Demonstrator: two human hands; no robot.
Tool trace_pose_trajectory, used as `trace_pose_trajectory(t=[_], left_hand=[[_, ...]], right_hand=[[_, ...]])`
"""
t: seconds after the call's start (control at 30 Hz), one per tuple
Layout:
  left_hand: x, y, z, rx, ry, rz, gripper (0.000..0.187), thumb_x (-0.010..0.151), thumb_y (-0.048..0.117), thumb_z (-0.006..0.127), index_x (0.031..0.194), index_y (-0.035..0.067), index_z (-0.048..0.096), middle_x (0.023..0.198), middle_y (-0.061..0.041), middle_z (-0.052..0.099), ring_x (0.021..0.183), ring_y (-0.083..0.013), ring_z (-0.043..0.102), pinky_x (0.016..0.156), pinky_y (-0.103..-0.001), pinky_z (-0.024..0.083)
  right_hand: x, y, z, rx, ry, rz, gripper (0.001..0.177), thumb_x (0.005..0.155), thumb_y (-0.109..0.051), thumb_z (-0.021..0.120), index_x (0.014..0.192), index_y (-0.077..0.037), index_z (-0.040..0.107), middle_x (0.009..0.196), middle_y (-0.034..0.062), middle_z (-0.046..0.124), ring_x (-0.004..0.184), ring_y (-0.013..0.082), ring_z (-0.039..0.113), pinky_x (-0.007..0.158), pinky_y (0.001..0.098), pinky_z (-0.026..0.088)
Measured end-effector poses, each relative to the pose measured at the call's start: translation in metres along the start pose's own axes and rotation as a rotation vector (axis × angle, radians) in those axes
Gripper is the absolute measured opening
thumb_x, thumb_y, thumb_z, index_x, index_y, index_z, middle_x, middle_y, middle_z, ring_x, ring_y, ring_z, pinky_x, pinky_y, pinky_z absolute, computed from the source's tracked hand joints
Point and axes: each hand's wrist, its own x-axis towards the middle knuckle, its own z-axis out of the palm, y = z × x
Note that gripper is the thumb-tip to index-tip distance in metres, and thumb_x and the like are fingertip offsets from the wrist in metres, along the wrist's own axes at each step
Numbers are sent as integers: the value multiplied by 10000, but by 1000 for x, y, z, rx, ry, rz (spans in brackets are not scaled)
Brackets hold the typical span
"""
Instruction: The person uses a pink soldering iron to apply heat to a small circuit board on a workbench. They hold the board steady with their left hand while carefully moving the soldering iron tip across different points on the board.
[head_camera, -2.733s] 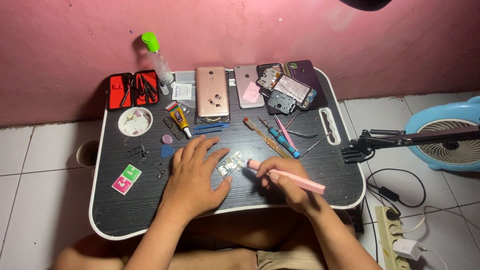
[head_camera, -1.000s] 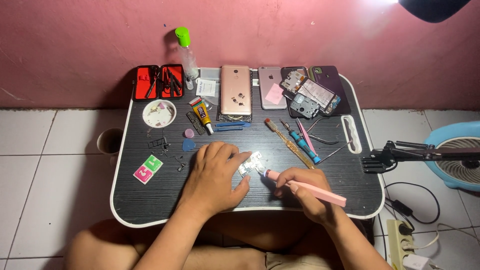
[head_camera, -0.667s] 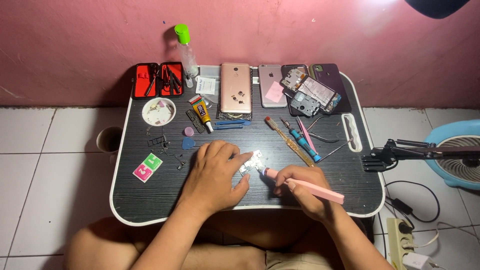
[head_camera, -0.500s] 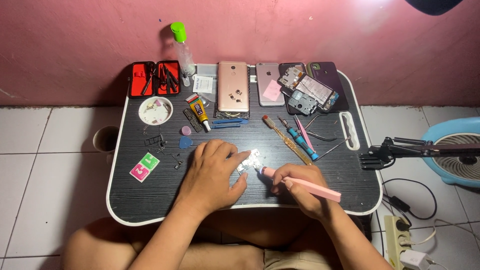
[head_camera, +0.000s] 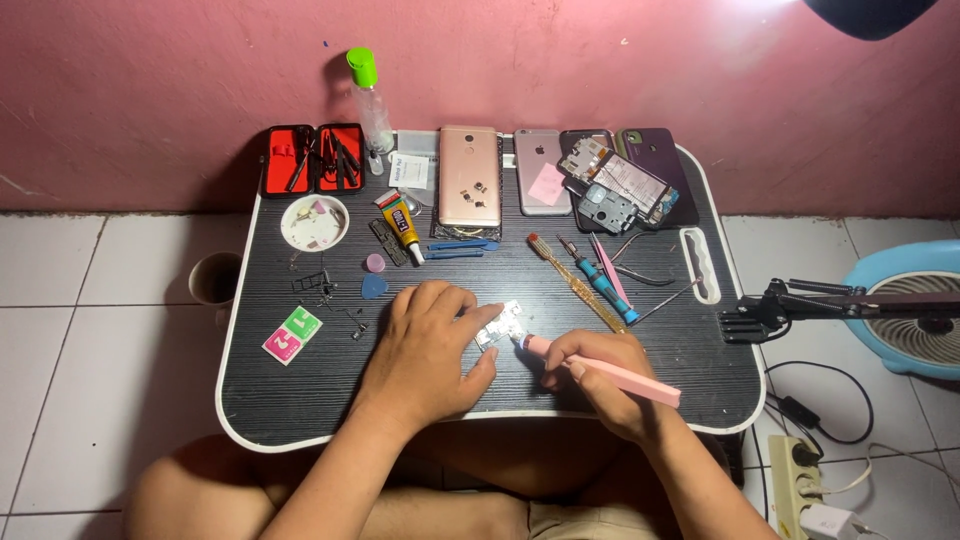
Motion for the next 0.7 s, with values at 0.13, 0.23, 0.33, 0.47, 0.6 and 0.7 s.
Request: trace_pose_trajectory(t=[0.13,0.23,0.33,0.47,0.6,0.7], left_hand=[[-1,0,1,-12,-7,-9,432,862,405,584,1182,169,753,1019,-81,642,1162,-277,550,1062,-501,351],[0,-1,1,-14,0,-2,437,866,399,574,1186,160,750,1032,-87,628,1176,-284,536,1063,-501,342],[0,0,1,-14,-7,-3,438,854,394,587,1189,162,747,1046,-86,629,1189,-288,533,1071,-506,341],[1,0,-1,-5,-6,-5,445,850,400,593,1195,160,740,1097,-93,621,1227,-298,513,1081,-515,335],[0,0,3,-4,4,4,452,847,404,596,1198,153,732,1187,-102,608,1287,-307,480,1080,-498,334],[2,4,-4,-32,87,43,463,797,353,677,1205,138,719,1274,-111,597,1253,-318,501,992,-499,389]], right_hand=[[-1,-1,1,3,5,12,328,840,-299,527,852,-59,751,624,99,752,600,229,751,571,357,586],[-1,0,1,-1,5,16,324,837,-301,536,848,-66,759,620,93,751,603,222,751,577,348,582],[-1,-1,1,13,7,23,316,831,-279,537,854,-50,753,620,106,751,606,235,756,579,360,586],[1,-1,2,14,9,28,316,831,-273,537,855,-45,754,623,112,753,611,234,751,583,365,584],[1,-3,3,-5,43,-3,320,831,-288,537,859,-51,749,619,110,751,598,235,751,571,352,573],[-3,-26,7,-89,78,23,387,936,-387,468,863,-110,729,782,27,790,764,166,769,763,303,578]])
